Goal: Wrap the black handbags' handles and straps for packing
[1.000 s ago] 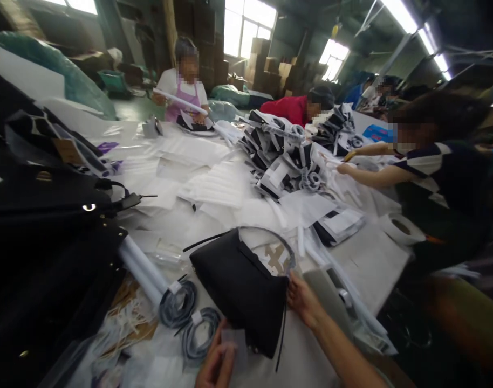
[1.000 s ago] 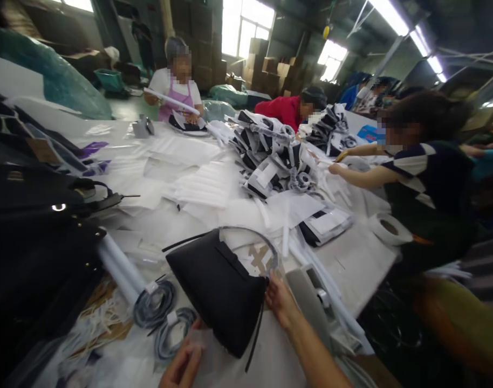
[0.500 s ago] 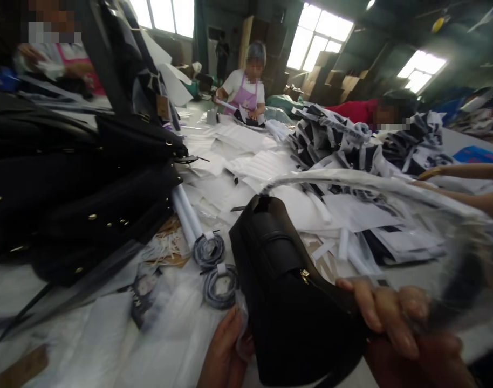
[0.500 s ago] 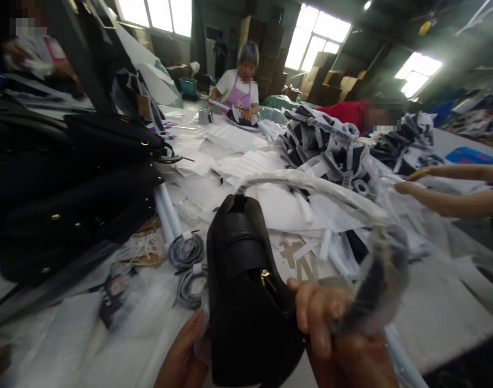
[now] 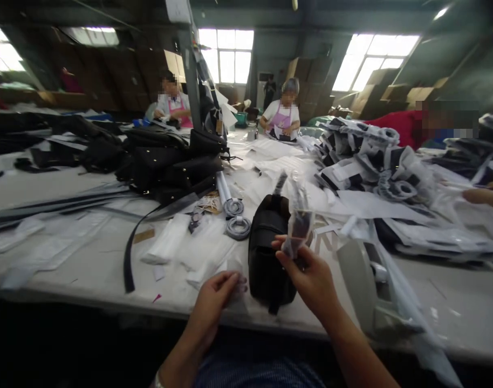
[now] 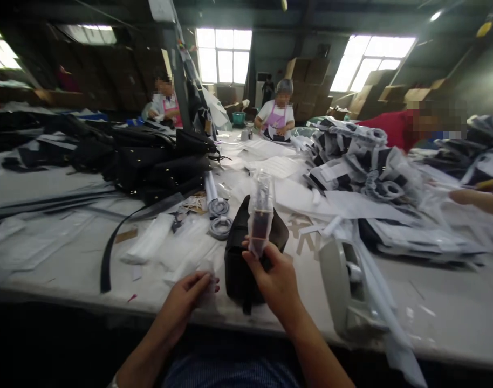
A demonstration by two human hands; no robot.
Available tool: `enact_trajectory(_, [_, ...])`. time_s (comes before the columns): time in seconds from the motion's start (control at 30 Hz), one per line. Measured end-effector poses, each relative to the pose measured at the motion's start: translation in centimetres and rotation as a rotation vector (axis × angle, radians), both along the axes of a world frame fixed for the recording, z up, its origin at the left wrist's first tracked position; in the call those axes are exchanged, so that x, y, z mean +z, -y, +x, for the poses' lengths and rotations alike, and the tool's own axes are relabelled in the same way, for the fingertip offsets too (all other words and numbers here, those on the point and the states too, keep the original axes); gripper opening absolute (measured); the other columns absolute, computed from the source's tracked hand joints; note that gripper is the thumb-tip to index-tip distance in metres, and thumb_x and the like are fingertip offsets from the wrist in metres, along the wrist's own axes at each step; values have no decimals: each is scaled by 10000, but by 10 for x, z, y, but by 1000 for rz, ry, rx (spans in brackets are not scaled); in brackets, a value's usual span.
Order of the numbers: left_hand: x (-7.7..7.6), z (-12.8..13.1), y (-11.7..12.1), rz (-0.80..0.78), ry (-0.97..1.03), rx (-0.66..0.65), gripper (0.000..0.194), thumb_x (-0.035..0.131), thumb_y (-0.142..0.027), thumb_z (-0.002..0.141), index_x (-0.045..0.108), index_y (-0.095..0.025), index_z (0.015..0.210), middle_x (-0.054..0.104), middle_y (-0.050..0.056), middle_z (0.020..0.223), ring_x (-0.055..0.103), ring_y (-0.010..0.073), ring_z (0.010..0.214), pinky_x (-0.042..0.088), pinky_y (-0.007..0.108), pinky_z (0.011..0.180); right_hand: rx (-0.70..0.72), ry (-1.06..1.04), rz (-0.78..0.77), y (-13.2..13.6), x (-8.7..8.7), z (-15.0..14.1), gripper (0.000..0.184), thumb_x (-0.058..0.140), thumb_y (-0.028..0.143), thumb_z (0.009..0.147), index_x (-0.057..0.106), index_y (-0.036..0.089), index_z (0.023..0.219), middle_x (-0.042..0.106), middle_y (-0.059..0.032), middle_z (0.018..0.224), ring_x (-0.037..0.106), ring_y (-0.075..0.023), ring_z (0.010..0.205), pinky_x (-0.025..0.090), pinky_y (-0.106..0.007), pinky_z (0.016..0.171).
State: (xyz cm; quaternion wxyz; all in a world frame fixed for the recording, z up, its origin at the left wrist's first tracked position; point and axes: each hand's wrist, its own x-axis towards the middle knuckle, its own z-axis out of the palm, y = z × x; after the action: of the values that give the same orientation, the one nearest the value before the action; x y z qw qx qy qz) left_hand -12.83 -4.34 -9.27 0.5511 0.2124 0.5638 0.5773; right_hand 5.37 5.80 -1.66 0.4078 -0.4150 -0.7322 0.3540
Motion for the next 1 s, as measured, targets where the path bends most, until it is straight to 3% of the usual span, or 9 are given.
enact_trajectory(0.1, [3,15,20,21,9,74,359,787,-426,726,741,-133,929,766,105,903,704,207,861,515,244,773,-141,23,234,13,-3,21,396,671,394,843,611,247,1206,672,-85,1208,626,-277,1106,471,-435,983])
enact_trajectory(0.2, [5,29,32,51,-14,108,372,805,-413,708,739,-134,945,772,96,872,709,195,834,514,224,741,-296,-35,294,29,-19,46,317,637,402,866,619,225,1129,698,-88,1112,686,-245,943,533,-394,875])
enact_trajectory(0.3, [5,42,38,72,-43,101,361,804,-421,704,740,-125,901,772,84,817,701,175,749,505,208,671,-177,63,122,43,-43,60,246,613,429,874,667,212,975,738,-71,909,699,-219,737,556,-341,709])
enact_trajectory(0.43, [6,54,43,73,-35,64,381,807,-421,695,736,-117,912,776,89,835,711,201,781,521,241,716,-9,160,-43,51,-66,54,325,638,428,846,661,201,1077,755,-78,935,687,-223,685,532,-339,654])
enact_trajectory(0.57, [4,59,50,62,-92,-23,404,780,-406,732,733,-125,1017,779,93,898,715,245,876,530,294,784,48,121,-80,52,-68,42,257,665,419,825,682,224,992,754,-48,862,678,-223,681,497,-321,650])
enact_trajectory(0.67, [0,58,58,49,-173,-56,346,763,-383,749,748,-135,989,780,94,934,713,259,898,528,300,785,97,116,-109,53,-68,36,190,696,417,791,701,228,784,708,-18,680,621,-197,580,441,-286,564])
enact_trajectory(0.77, [-4,55,67,13,-217,-50,296,752,-372,755,756,-132,928,782,97,905,717,259,859,523,288,734,158,46,-274,55,-68,33,338,677,452,804,618,200,588,599,3,522,557,-167,521,387,-257,506])
enact_trajectory(0.87, [-5,52,76,-44,-248,-24,276,760,-362,736,755,-125,878,782,103,856,717,258,806,509,280,685,217,-106,-531,60,-67,32,388,673,489,817,597,176,600,598,6,523,548,-147,531,397,-242,531])
enact_trajectory(1.0, [-4,51,85,-86,-263,-7,255,764,-329,717,753,-123,868,783,111,876,716,264,835,508,289,721,195,-308,-658,68,-66,27,345,689,479,826,644,166,687,643,2,577,569,-139,590,442,-238,619])
